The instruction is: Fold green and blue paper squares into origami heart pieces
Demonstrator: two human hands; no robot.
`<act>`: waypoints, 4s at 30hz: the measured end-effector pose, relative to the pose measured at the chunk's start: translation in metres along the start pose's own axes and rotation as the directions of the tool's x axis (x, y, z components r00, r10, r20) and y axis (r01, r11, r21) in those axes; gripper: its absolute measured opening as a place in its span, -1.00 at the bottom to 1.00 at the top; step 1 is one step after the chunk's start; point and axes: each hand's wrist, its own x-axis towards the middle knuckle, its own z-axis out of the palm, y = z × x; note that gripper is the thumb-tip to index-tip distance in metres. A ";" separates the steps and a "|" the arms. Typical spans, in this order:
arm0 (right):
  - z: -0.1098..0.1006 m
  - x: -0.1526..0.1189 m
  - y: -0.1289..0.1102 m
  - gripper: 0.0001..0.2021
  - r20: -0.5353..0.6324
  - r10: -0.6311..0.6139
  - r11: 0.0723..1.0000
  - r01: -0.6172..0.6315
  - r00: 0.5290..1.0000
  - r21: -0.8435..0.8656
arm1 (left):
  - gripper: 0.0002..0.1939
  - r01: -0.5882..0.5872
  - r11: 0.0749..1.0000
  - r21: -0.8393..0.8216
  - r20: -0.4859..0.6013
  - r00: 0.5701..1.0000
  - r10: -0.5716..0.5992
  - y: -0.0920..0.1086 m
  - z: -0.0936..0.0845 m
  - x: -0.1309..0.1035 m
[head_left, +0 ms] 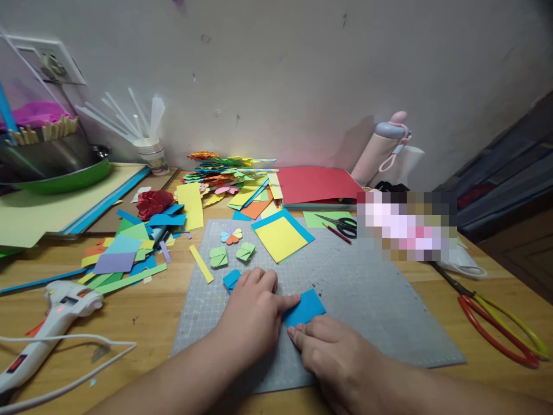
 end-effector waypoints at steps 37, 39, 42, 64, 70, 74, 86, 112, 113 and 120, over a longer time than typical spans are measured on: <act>-0.040 0.033 0.027 -0.67 -0.132 0.585 0.693 -0.409 0.800 0.594 | -0.82 0.090 0.691 -0.717 -0.148 0.949 -0.278 -0.003 -0.005 0.005; -0.034 0.039 0.021 -0.64 0.014 0.627 0.460 -0.385 0.779 0.800 | -0.75 0.121 0.552 -0.825 -0.080 0.942 -0.326 -0.004 -0.005 0.006; -0.020 0.043 0.019 -0.68 0.113 0.632 0.224 -0.320 0.767 0.920 | -0.71 0.142 0.510 -0.849 -0.061 0.930 -0.361 -0.003 -0.003 0.007; -0.001 0.025 0.019 -0.46 -0.210 0.439 0.724 -0.205 0.874 0.658 | -0.68 0.054 0.760 -0.648 -0.231 0.937 -0.264 -0.001 0.001 0.006; -0.005 0.029 0.019 -0.57 -0.122 0.472 0.528 -0.170 0.873 0.832 | -0.64 -0.133 0.687 -0.714 -0.295 0.948 -0.123 -0.003 0.001 0.005; -0.014 0.031 0.025 -0.73 0.001 0.558 0.123 -0.084 0.830 0.989 | -0.68 -0.018 0.610 -0.793 -0.255 0.917 -0.305 -0.006 0.001 0.005; -0.019 0.034 0.038 -0.78 0.140 0.721 -0.165 -0.028 0.678 0.986 | -0.73 -0.098 0.743 -0.662 -0.304 0.941 -0.147 -0.008 0.004 0.006; -0.023 0.036 0.035 -0.72 0.147 0.616 -0.160 -0.060 0.774 0.985 | -0.97 -0.149 0.724 -0.673 -0.321 0.941 -0.105 -0.007 -0.006 0.007; -0.023 0.036 0.035 -0.70 0.120 0.628 -0.146 -0.036 0.769 0.989 | -0.98 -0.146 0.720 -0.678 -0.311 0.945 -0.100 -0.006 -0.006 0.007; -0.017 0.036 0.034 -0.49 0.005 0.680 -0.011 0.003 0.733 1.000 | -0.91 -0.079 0.725 -0.684 -0.222 0.970 -0.104 -0.003 -0.004 0.007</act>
